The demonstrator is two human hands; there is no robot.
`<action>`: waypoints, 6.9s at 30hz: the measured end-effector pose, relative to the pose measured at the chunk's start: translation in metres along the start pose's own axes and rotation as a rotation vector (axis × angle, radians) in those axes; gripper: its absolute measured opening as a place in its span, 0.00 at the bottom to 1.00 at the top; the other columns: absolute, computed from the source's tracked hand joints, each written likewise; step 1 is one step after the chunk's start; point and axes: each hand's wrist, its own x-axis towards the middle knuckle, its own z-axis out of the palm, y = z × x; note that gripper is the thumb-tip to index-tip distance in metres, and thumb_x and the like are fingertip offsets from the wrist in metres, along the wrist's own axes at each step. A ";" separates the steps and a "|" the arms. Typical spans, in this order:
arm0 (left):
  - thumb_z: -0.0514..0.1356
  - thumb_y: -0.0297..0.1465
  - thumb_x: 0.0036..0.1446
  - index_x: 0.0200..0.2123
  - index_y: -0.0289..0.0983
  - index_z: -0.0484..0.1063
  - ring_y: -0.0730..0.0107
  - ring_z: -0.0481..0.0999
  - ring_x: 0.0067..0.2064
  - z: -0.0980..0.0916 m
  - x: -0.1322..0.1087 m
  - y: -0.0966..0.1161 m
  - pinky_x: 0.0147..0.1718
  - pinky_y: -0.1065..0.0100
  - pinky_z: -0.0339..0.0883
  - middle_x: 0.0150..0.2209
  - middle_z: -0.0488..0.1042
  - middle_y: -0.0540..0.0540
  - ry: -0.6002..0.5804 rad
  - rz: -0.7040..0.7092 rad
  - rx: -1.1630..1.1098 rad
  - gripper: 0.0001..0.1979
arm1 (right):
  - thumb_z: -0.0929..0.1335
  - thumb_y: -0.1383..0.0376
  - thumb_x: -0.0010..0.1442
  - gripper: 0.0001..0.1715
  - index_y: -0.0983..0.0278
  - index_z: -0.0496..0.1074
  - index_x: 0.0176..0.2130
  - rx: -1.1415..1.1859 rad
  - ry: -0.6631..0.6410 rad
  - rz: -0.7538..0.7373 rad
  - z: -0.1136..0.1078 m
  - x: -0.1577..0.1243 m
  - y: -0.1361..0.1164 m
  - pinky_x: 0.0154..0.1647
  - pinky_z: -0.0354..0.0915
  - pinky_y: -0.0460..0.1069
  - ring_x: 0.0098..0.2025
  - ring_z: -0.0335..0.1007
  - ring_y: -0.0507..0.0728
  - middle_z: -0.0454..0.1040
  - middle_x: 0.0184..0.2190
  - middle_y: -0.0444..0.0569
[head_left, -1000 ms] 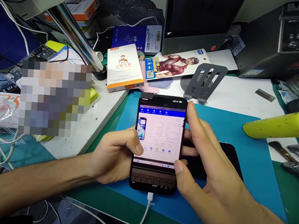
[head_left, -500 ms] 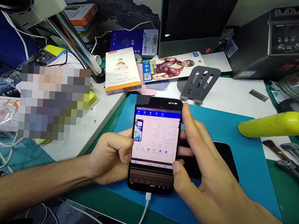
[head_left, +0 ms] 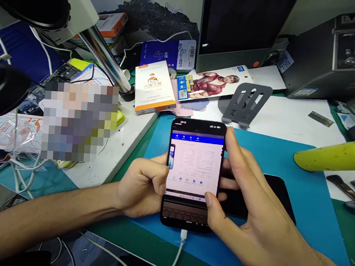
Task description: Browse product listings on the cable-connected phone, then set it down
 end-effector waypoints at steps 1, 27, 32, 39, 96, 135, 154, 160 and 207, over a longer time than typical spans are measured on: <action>0.45 0.19 0.40 0.60 0.28 0.77 0.54 0.68 0.66 0.000 0.000 0.000 0.70 0.49 0.51 0.65 0.66 0.34 0.011 -0.001 0.012 0.42 | 0.66 0.68 0.67 0.55 0.60 0.34 0.80 -0.001 0.006 0.006 0.001 0.000 0.001 0.55 0.69 0.34 0.60 0.68 0.48 0.57 0.65 0.52; 0.53 0.16 0.58 0.68 0.31 0.69 0.57 0.70 0.65 0.001 -0.003 -0.003 0.68 0.54 0.57 0.63 0.68 0.31 0.098 -0.052 0.112 0.33 | 0.67 0.61 0.69 0.55 0.55 0.32 0.80 -0.020 -0.032 0.048 -0.003 -0.005 0.001 0.58 0.68 0.36 0.62 0.66 0.49 0.56 0.67 0.47; 0.50 0.11 0.56 0.71 0.29 0.61 0.58 0.69 0.66 -0.003 -0.005 -0.007 0.67 0.57 0.61 0.64 0.67 0.32 0.110 -0.042 0.192 0.39 | 0.68 0.64 0.67 0.56 0.56 0.33 0.80 -0.032 -0.008 0.038 -0.001 -0.005 0.000 0.60 0.66 0.36 0.62 0.66 0.49 0.56 0.67 0.48; 0.52 0.19 0.61 0.74 0.33 0.59 0.51 0.64 0.69 -0.009 -0.006 -0.008 0.70 0.47 0.54 0.66 0.65 0.31 0.017 -0.025 0.191 0.37 | 0.64 0.68 0.67 0.54 0.62 0.32 0.79 -0.071 -0.031 -0.011 -0.004 0.000 -0.003 0.63 0.60 0.32 0.61 0.64 0.45 0.54 0.69 0.49; 0.47 0.19 0.40 0.58 0.31 0.78 0.62 0.78 0.55 -0.002 -0.004 -0.001 0.61 0.58 0.67 0.56 0.75 0.36 0.064 -0.007 0.031 0.40 | 0.64 0.67 0.69 0.52 0.59 0.32 0.79 -0.059 -0.014 -0.008 -0.004 -0.001 -0.002 0.59 0.62 0.30 0.59 0.66 0.43 0.53 0.69 0.47; 0.45 0.18 0.39 0.55 0.29 0.80 0.51 0.69 0.66 0.002 0.000 0.001 0.69 0.47 0.52 0.67 0.64 0.36 0.019 0.002 0.026 0.40 | 0.66 0.63 0.70 0.55 0.56 0.29 0.79 -0.057 -0.025 0.025 -0.004 -0.003 -0.001 0.60 0.64 0.33 0.61 0.67 0.47 0.55 0.68 0.47; 0.55 0.24 0.39 0.46 0.35 0.82 0.60 0.79 0.42 -0.003 -0.005 -0.002 0.52 0.59 0.72 0.39 0.78 0.40 0.272 -0.063 0.110 0.28 | 0.65 0.62 0.72 0.53 0.49 0.27 0.78 0.088 -0.079 0.064 -0.007 -0.001 -0.005 0.57 0.67 0.34 0.58 0.67 0.44 0.52 0.69 0.47; 0.57 0.22 0.32 0.37 0.35 0.82 0.70 0.76 0.34 -0.001 -0.004 -0.002 0.49 0.65 0.73 0.32 0.76 0.44 0.386 -0.066 0.061 0.24 | 0.65 0.62 0.71 0.55 0.46 0.24 0.78 0.098 -0.084 0.028 -0.008 -0.001 -0.003 0.63 0.62 0.37 0.64 0.61 0.45 0.49 0.71 0.44; 0.45 0.44 0.70 0.68 0.35 0.70 0.40 0.74 0.59 -0.014 -0.003 0.004 0.61 0.52 0.63 0.63 0.68 0.31 -0.002 -0.053 0.134 0.33 | 0.58 0.54 0.79 0.33 0.60 0.53 0.76 0.354 0.048 0.134 -0.014 0.012 0.012 0.66 0.54 0.37 0.62 0.64 0.42 0.67 0.64 0.47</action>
